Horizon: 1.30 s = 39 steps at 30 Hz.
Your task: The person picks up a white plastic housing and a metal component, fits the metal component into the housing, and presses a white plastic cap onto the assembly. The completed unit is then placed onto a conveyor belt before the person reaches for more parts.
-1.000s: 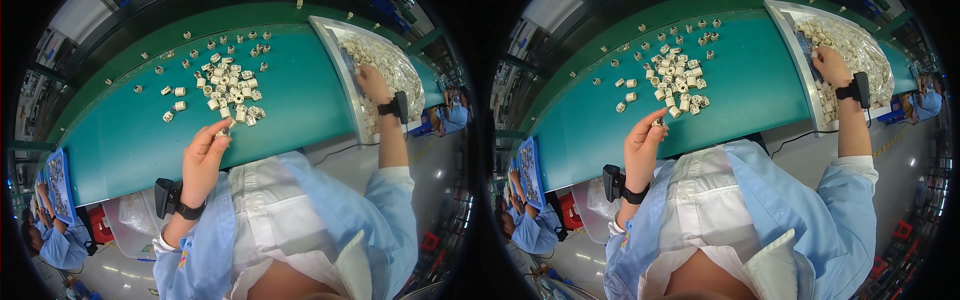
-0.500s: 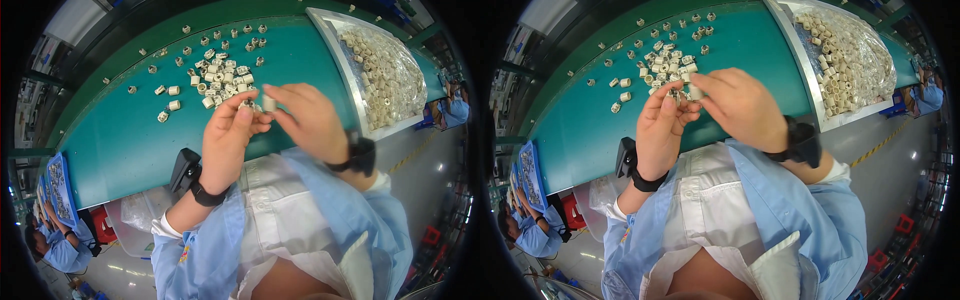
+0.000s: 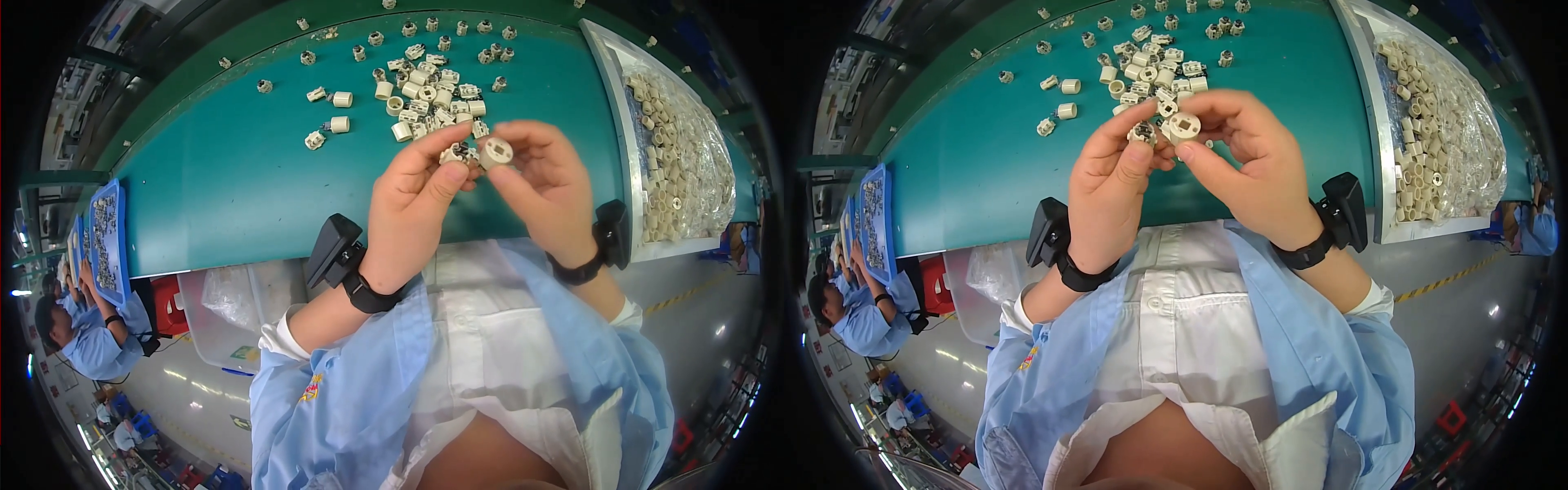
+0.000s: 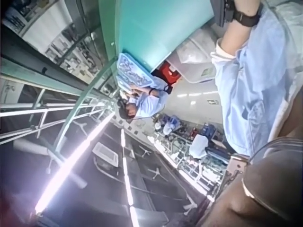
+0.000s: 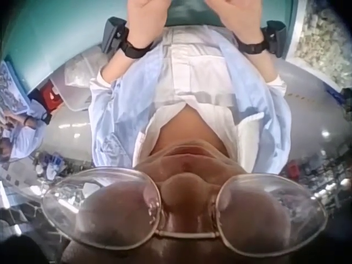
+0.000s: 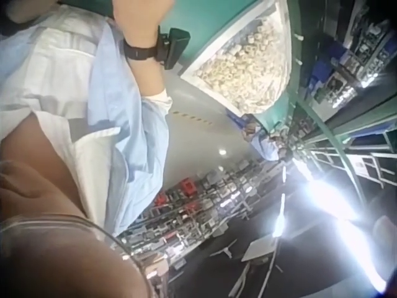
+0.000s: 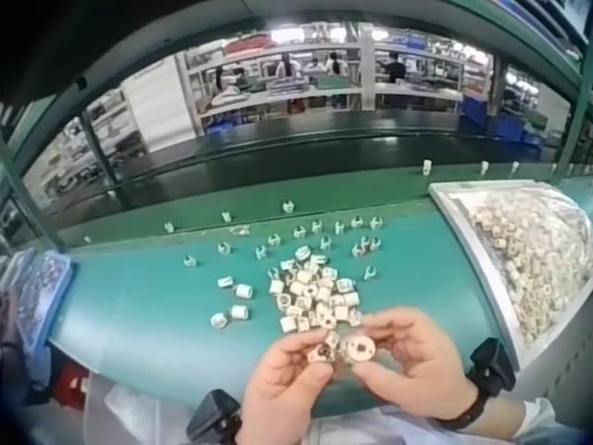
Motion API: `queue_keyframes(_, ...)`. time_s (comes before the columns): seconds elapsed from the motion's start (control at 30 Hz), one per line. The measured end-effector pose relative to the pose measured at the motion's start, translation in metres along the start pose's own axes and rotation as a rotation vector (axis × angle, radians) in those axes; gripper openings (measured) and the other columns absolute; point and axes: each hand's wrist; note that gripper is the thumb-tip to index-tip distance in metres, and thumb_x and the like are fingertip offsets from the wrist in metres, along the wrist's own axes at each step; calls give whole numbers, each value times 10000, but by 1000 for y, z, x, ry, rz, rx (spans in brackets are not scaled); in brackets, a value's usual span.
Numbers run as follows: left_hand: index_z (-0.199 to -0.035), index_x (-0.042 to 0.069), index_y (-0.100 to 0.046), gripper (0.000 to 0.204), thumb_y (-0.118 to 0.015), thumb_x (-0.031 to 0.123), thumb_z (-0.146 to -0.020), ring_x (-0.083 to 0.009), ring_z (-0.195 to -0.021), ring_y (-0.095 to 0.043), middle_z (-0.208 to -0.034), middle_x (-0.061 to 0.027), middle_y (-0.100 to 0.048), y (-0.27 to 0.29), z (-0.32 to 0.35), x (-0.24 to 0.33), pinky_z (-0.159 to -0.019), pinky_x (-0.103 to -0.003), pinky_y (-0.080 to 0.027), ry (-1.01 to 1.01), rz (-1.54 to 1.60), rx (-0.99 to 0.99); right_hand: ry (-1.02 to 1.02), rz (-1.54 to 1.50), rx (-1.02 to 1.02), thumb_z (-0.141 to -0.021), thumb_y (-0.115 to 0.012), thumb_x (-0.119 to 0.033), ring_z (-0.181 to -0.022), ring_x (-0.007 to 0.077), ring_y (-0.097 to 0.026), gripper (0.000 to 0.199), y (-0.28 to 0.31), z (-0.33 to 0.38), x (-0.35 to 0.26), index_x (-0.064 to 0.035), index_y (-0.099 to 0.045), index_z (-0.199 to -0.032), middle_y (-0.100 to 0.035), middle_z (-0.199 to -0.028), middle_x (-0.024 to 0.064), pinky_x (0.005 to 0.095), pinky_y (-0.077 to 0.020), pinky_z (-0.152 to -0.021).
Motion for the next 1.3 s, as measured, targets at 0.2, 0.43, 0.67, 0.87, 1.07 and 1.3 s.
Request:
queue_keyframes(0.2,-993,5,-497,209,-529,-35,-790,-94,-815,-524,-929,-63,-548,10,3,1,-718,-195,-432,-6,-7,-31,204,297,-57,-739,-552,24,-860,138,-516,269,14,-2,-5,15,-516,-1005,-534,-958,83,263,-415,-758)
queue_keyframes(0.43,-998,-10,-496,222,-546,-24,-783,-112,-826,-540,-945,-75,-552,9,6,5,-718,-212,-445,2,-117,-37,175,228,-65,-767,-550,-16,-842,130,-496,244,9,-4,-5,24,-517,-1005,-529,-955,83,243,-400,-750)
queue_keyframes(0.67,-997,-7,-504,223,-550,-29,-780,-91,-832,-533,-929,-60,-560,11,5,10,-717,-196,-439,-8,-227,-84,70,105,-117,-801,-543,-65,-842,109,-491,234,12,-4,-4,17,-505,-1017,-524,-945,67,226,-393,-742)
queue_keyframes(0.87,-993,3,-498,188,-536,50,-815,-88,-748,-555,-845,-57,-575,13,5,12,-656,-197,-453,88,-128,-70,-78,64,-103,-837,-505,-132,-810,104,-518,228,10,-3,-6,26,-484,-1001,-531,-945,65,209,-407,-713)
queue_keyframes(1.07,-965,9,-487,211,-498,187,-854,-111,-670,-550,-754,-84,-576,19,7,10,-599,-215,-436,123,-90,-118,-67,98,-109,-837,-509,-136,-794,100,-523,226,7,-3,-8,29,-493,-991,-542,-929,67,205,-411,-700)
queue_keyframes(1.3,-911,19,-500,122,-516,117,-841,-76,-678,-547,-793,-44,-573,14,10,11,-602,-190,-449,99,-146,-68,-112,153,-138,-834,-514,-133,-797,101,-523,212,6,-1,-11,28,-507,-974,-548,-915,68,203,-412,-700)
Point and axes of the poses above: each hand's wrist, its own z-axis away from the middle knuckle, its own y-axis out of the back of the hand, x = y × z
